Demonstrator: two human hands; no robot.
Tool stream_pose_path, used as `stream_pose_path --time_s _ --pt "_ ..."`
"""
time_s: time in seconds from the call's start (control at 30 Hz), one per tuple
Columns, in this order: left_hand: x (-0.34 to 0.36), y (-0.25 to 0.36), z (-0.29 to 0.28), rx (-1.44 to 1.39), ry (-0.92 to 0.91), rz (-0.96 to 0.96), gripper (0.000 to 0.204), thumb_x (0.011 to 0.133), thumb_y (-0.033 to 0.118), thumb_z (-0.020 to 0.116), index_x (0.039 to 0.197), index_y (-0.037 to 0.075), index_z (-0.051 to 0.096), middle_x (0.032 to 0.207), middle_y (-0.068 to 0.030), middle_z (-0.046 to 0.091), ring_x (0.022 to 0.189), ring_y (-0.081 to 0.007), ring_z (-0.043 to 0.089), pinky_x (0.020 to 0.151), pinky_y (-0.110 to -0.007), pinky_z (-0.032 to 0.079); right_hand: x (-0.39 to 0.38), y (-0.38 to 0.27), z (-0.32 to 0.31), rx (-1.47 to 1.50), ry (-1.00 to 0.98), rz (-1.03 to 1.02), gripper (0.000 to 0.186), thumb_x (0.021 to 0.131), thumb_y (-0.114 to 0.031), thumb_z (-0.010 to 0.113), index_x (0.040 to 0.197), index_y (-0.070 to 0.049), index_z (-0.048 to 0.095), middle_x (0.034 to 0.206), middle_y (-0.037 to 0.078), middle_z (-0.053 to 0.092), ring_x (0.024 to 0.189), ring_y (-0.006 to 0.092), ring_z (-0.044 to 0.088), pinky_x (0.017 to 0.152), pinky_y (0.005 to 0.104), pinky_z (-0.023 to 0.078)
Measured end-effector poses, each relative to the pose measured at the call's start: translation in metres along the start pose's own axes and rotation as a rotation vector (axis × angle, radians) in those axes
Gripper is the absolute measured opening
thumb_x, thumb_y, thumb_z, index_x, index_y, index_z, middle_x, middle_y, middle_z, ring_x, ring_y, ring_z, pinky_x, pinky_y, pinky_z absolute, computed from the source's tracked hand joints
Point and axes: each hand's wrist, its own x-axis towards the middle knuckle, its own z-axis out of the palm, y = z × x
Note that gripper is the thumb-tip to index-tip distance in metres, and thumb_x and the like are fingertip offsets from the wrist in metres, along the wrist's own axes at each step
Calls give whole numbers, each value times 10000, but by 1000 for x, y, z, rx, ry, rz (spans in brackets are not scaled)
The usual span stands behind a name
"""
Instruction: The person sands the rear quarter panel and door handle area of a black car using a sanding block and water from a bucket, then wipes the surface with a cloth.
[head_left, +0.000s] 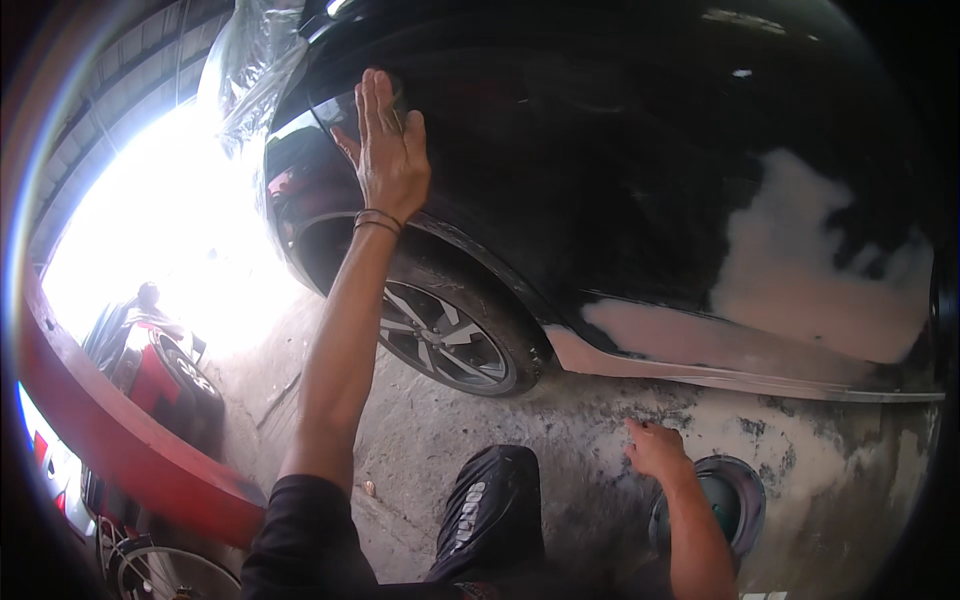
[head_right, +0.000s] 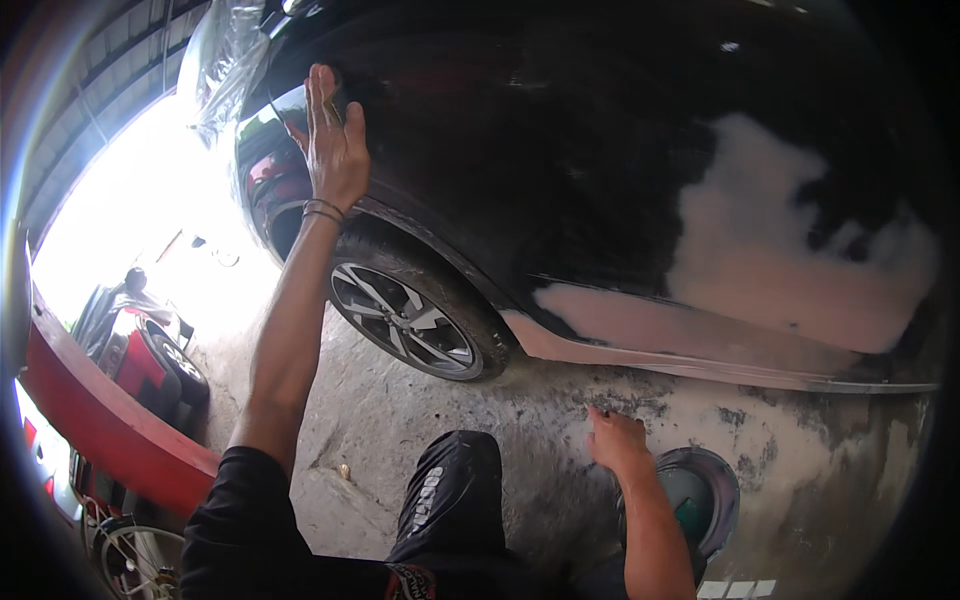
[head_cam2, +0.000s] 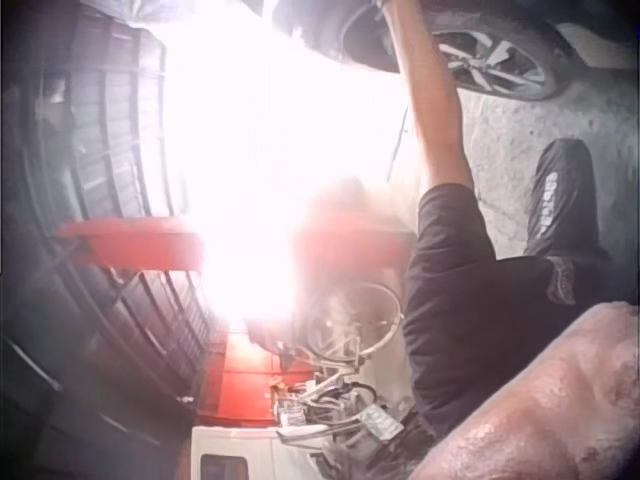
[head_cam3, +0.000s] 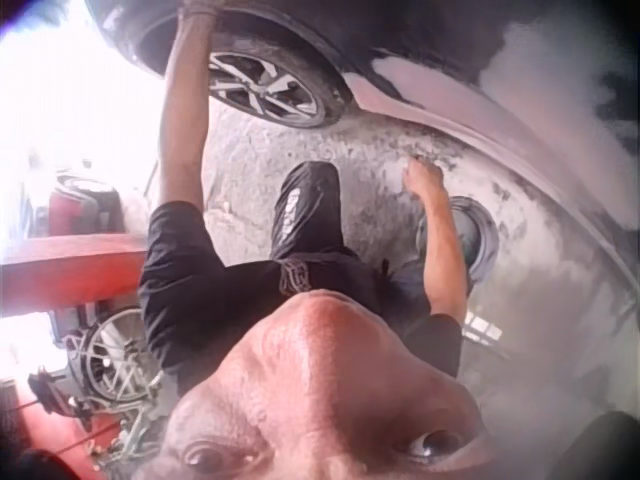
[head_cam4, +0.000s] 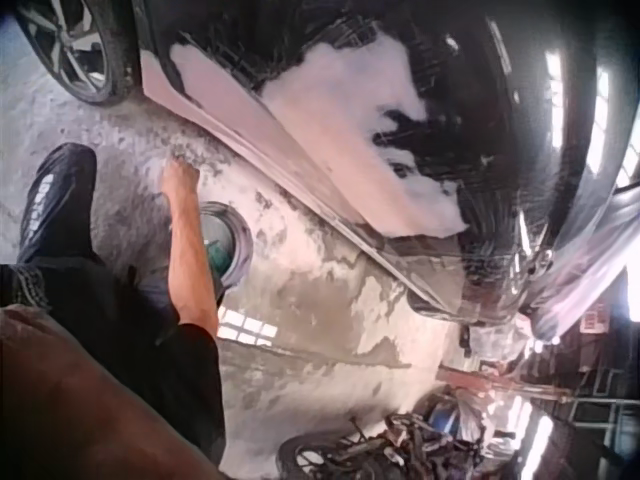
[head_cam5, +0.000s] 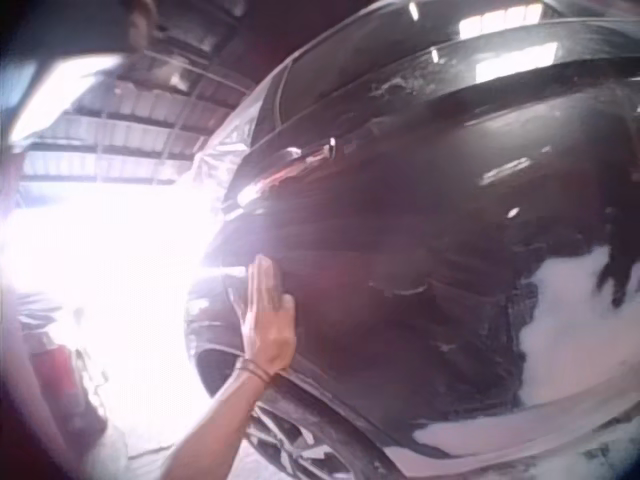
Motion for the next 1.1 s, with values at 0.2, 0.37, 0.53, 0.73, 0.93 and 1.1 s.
stream_pose_path --time_s 0.2,0.37,0.53,0.73,0.93,1.1 --pt "-52 162 34 -329 -199 168 841 1068 327 597 1781 122 200 1867 -131 113 1727 -314 83 1277 -772 -52 13 -1 18 -51 83 -38 631 1044 -352 673 1625 -163 515 1359 171 722 1235 385 703 1055 560 531" --pt "-20 83 11 122 -157 307 859 1053 391 639 1754 67 262 1837 -148 230 1708 -350 178 1287 -762 6 2 3 12 -35 38 -31 628 1043 -343 671 1624 -169 510 1349 174 721 1228 378 706 1047 566 535" --pt "22 -4 7 -171 22 -215 765 1142 422 485 1750 27 242 1839 -177 198 1708 -383 147 1270 -781 -8 8 -2 14 -25 67 -45 622 1036 -337 672 1611 -155 521 1354 181 717 1230 380 705 1027 572 546" --pt "-99 172 40 -154 -429 452 811 1024 413 652 1739 161 362 1854 -35 213 1724 -276 117 1307 -742 -45 8 -13 18 3 77 -60 614 1031 -328 678 1597 -138 533 1340 162 728 1230 375 713 1038 579 547" --pt "13 131 24 23 -193 368 816 1046 382 612 1762 156 294 1862 -69 179 1724 -286 127 1286 -762 -62 5 -7 3 -31 103 1 575 1005 -229 665 1567 -134 583 1321 167 735 1180 383 742 1060 596 530" --pt "-70 152 33 -20 -335 413 825 1051 448 600 1760 158 293 1851 -56 216 1719 -283 147 1283 -767 -87 3 -5 0 1 124 -21 561 1006 -195 614 1560 -114 591 1304 175 737 1174 390 746 1048 600 531"
